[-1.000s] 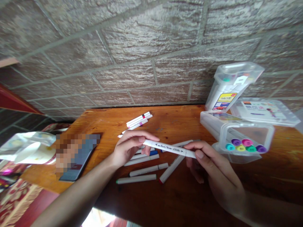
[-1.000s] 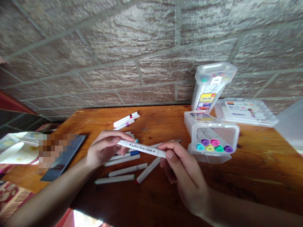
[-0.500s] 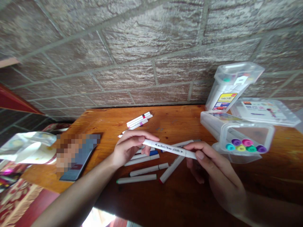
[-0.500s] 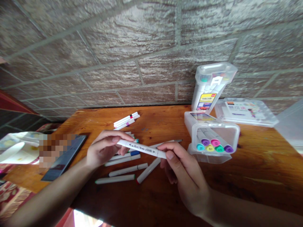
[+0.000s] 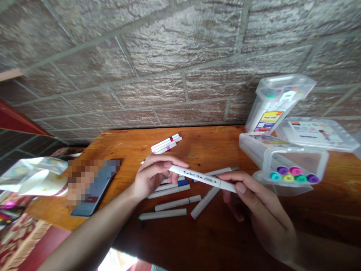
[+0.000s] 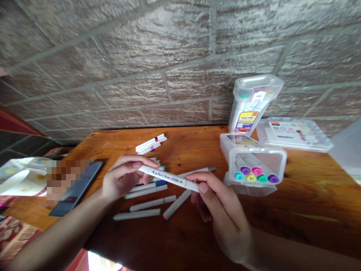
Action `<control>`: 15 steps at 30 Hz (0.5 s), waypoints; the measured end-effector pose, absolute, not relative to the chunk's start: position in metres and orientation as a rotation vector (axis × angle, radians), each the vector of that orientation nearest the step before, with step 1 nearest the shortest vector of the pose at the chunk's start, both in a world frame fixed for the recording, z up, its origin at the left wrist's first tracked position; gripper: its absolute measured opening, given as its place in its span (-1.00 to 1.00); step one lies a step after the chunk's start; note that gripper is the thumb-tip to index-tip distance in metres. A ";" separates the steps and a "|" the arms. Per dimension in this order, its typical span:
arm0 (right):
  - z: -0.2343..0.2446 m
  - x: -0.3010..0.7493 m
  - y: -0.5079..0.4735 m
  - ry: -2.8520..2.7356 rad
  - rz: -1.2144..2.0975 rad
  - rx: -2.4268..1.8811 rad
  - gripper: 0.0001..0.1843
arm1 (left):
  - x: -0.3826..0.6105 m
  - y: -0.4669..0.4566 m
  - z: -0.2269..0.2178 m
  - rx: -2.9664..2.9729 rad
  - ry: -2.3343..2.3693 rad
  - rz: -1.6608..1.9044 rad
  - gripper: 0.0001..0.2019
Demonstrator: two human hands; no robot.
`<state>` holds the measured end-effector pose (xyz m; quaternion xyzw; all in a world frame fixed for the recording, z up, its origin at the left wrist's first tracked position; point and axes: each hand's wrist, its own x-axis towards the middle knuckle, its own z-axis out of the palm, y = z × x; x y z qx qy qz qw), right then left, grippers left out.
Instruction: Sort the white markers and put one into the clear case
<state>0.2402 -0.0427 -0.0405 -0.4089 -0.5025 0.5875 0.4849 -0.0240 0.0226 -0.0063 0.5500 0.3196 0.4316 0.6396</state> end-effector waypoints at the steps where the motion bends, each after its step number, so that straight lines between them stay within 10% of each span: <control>1: -0.041 0.240 -0.043 -1.227 1.428 -0.994 -0.67 | -0.024 0.023 -0.006 1.253 0.731 0.985 -0.69; 15: -0.040 0.244 -0.045 -1.256 1.464 -0.927 -0.65 | -0.025 0.022 -0.006 1.219 0.752 0.986 -0.69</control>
